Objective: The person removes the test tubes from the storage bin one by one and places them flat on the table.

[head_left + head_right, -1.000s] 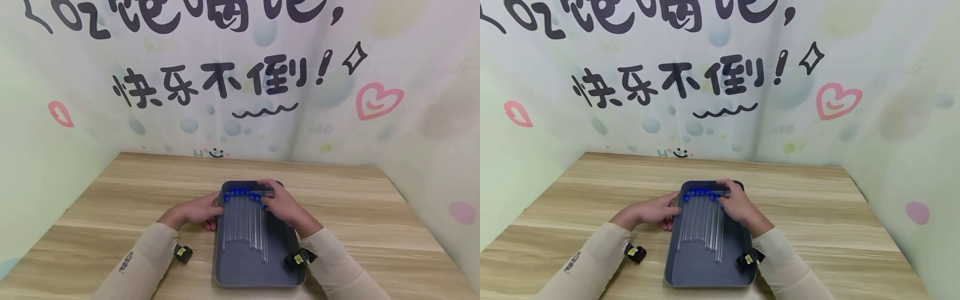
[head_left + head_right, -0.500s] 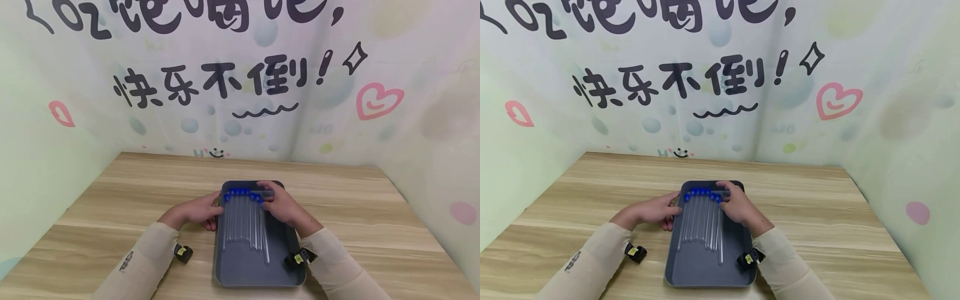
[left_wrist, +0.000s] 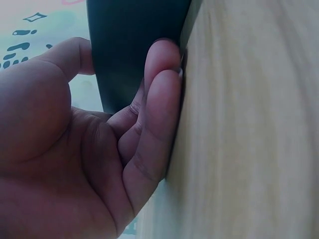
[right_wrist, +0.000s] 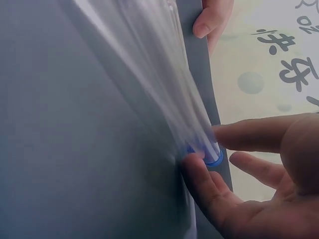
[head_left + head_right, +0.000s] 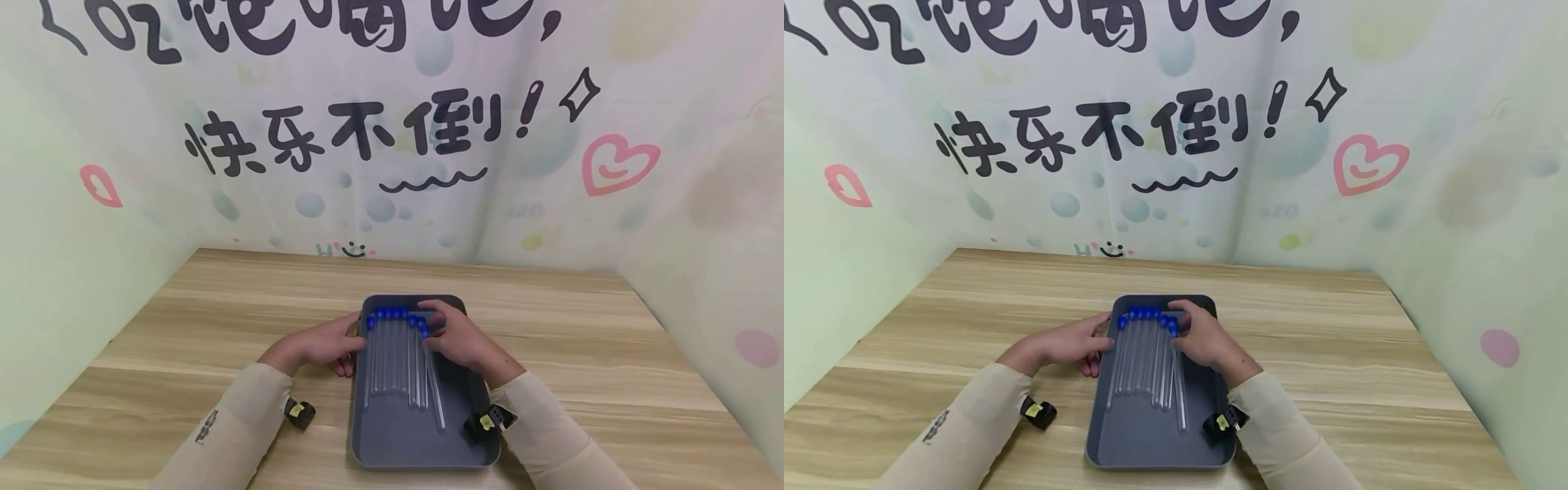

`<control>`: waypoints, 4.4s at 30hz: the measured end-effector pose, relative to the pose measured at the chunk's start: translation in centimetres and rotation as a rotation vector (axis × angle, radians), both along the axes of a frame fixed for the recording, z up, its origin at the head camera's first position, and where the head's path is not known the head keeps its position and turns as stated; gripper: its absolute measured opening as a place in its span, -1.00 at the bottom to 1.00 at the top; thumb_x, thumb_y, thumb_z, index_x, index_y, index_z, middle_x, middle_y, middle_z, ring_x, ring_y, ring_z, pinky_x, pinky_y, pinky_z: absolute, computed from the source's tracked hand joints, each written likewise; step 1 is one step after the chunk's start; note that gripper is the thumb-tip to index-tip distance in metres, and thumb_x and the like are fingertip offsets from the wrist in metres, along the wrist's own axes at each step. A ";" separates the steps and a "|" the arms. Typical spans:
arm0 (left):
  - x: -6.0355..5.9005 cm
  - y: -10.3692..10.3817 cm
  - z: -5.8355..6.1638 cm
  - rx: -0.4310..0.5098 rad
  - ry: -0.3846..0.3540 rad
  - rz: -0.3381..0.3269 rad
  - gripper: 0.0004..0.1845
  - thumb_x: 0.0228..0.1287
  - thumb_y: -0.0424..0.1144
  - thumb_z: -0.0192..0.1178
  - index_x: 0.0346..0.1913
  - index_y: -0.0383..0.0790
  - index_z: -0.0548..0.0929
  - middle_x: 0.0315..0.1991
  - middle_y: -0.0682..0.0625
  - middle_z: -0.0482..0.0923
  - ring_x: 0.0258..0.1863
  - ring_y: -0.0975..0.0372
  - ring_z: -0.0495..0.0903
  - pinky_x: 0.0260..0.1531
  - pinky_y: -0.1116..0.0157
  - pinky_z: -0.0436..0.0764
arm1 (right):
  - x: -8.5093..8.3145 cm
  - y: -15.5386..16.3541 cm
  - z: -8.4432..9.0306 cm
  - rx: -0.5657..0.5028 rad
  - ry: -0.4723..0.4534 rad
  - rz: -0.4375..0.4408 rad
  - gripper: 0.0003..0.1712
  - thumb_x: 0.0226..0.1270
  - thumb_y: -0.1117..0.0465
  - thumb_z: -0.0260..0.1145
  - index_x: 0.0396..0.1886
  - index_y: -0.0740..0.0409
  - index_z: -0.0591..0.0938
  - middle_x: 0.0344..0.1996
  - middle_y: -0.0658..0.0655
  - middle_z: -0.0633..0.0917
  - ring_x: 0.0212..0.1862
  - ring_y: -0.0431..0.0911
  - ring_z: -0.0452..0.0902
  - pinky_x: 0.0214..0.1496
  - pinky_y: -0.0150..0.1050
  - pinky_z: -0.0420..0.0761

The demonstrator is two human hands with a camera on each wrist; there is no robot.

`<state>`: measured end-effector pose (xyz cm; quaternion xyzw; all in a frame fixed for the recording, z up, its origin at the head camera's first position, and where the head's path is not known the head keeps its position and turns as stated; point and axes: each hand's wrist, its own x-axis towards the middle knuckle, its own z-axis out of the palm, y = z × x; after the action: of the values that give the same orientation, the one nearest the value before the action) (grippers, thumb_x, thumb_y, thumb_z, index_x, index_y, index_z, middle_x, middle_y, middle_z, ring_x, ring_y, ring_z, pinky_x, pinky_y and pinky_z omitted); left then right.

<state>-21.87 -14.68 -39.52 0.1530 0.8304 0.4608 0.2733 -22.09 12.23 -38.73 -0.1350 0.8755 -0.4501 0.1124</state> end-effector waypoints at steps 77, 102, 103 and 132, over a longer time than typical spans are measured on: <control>-0.2 0.1 -0.3 -0.009 -0.011 0.027 -0.22 0.49 -0.21 0.03 0.62 -0.03 -0.11 -0.36 -0.14 0.65 -0.55 0.16 0.66 -0.52 0.25 0.70 | -0.2 2.0 3.6 -0.420 -0.154 -0.050 -0.20 0.38 0.34 0.28 0.55 -0.06 0.22 0.37 0.41 0.31 -0.34 -0.06 0.63 -0.37 -0.20 0.75; -0.5 -0.2 -0.6 0.015 -0.010 0.014 -0.20 0.48 -0.20 0.02 0.63 -0.04 -0.14 -0.41 -0.15 0.68 -0.56 0.17 0.66 -0.54 0.27 0.70 | -0.2 5.0 4.5 -0.371 -0.137 -0.006 -0.16 0.40 0.27 0.30 0.57 -0.12 0.15 0.33 0.44 0.46 -0.14 0.21 0.71 -0.29 -0.10 0.77; -0.5 -0.2 -0.6 0.014 -0.010 0.013 -0.20 0.48 -0.20 0.02 0.63 -0.05 -0.14 -0.41 -0.15 0.68 -0.56 0.17 0.66 -0.54 0.27 0.71 | -0.2 5.3 4.5 -0.362 -0.136 -0.010 -0.16 0.40 0.26 0.31 0.57 -0.13 0.16 0.31 0.43 0.47 -0.17 0.19 0.72 -0.28 -0.10 0.76; -0.3 -0.4 -0.6 0.007 0.009 0.009 -0.23 0.48 -0.21 -0.01 0.62 0.00 -0.11 -0.50 -0.11 0.68 -0.57 0.18 0.66 -0.55 0.26 0.70 | 0.1 8.8 1.6 -0.227 -0.079 -0.051 -0.38 0.47 0.23 0.24 0.45 0.15 0.30 0.25 0.51 0.42 -0.37 0.04 0.72 -0.29 -0.05 0.77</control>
<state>-22.20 -15.08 -40.14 0.1524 0.8307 0.4644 0.2667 -22.01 21.03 -37.15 -0.1069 0.8168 -0.5542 0.1193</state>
